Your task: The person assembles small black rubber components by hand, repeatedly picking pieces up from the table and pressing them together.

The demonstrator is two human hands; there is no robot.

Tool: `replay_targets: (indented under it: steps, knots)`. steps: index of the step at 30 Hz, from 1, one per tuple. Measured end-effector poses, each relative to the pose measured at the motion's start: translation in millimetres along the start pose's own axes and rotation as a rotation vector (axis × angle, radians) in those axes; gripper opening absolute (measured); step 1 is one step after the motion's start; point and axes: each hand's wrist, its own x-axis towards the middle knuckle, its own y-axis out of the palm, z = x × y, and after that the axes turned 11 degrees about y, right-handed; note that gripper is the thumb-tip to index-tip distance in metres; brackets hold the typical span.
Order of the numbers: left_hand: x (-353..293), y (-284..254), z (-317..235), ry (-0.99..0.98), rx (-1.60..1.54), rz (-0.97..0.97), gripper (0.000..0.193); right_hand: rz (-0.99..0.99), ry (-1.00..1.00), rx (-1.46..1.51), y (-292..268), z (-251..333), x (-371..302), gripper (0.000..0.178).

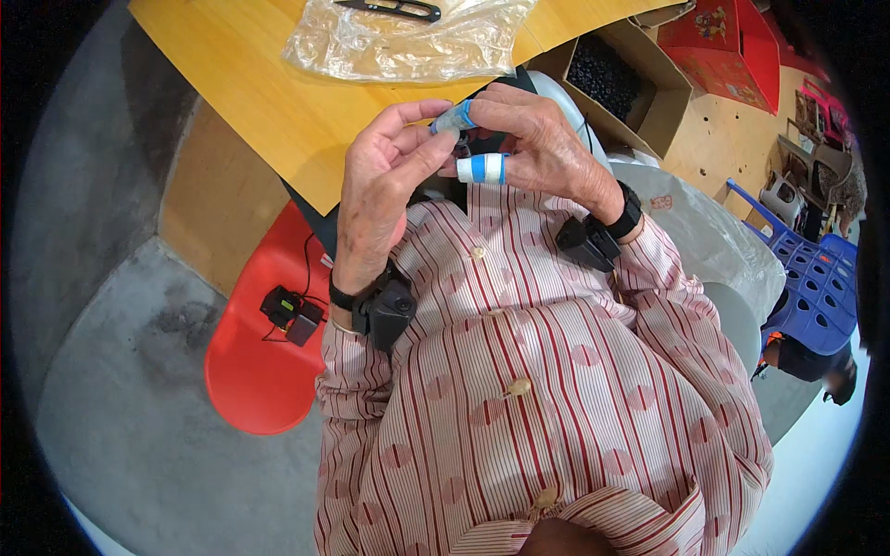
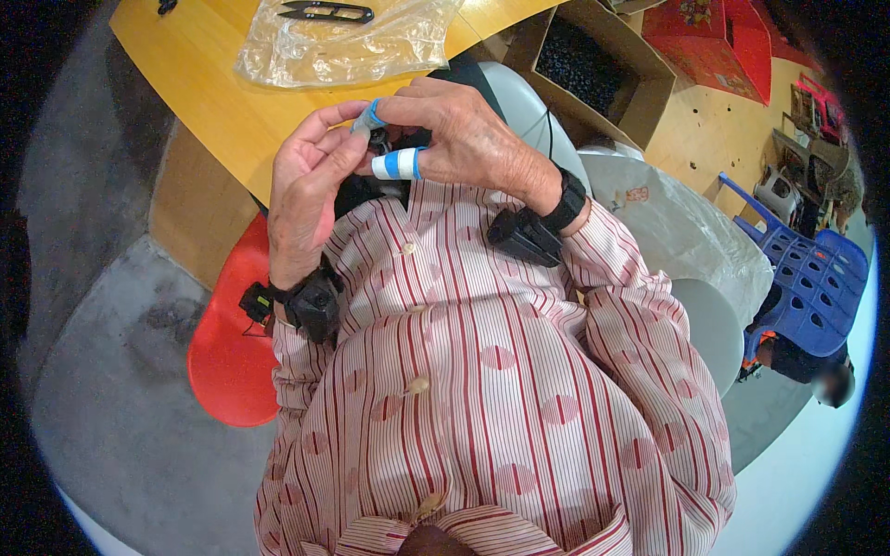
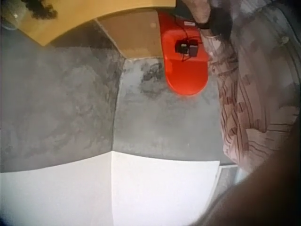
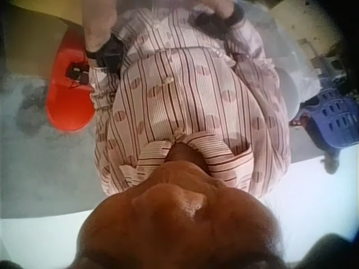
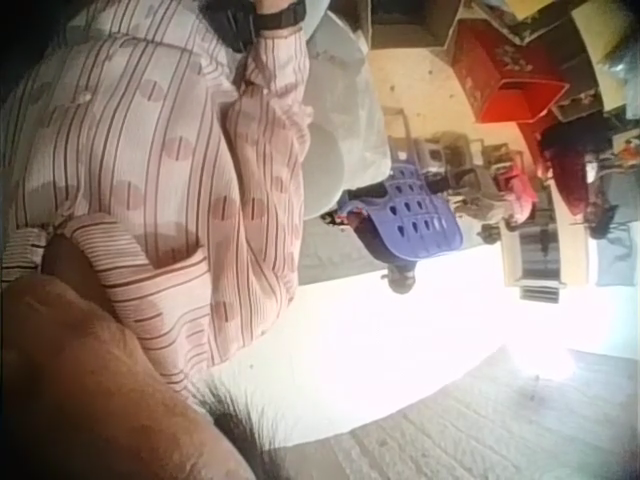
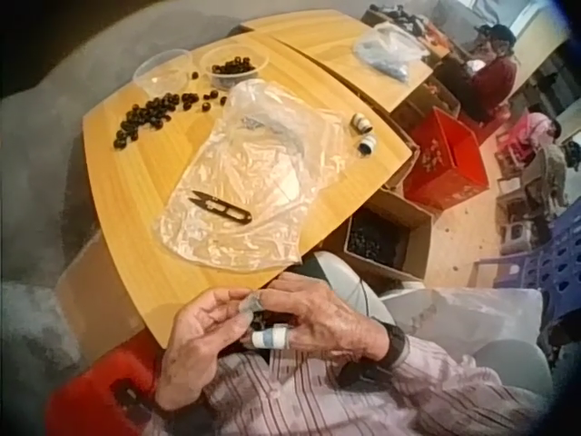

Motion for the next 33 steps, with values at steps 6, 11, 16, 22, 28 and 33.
replay_targets:
  steps: [6,11,16,22,28,33]
  knots:
    - [0.5,-1.0,6.0,0.019,-0.061,-0.023,0.035,-0.009,0.003,0.083,2.6,-1.0,-2.1,0.033]
    - [1.1,-3.2,12.7,0.019,-0.101,-0.031,0.038,0.017,0.029,0.122,6.5,-6.8,-3.8,0.035]
    - [1.0,-2.4,13.0,0.012,-0.150,-0.045,0.038,0.005,0.063,0.208,10.6,-10.2,-7.1,0.035]
    - [1.2,-3.2,13.7,0.023,-0.154,-0.037,0.038,0.019,0.120,0.355,18.3,-12.8,-7.6,0.036]
    - [1.4,-1.1,10.2,0.062,-0.089,-0.013,0.039,0.079,0.155,0.296,11.9,-7.9,-6.0,0.034]
    - [-0.6,-4.8,6.8,0.052,0.051,0.040,0.042,0.107,0.106,0.233,11.5,-8.2,-3.8,0.035]
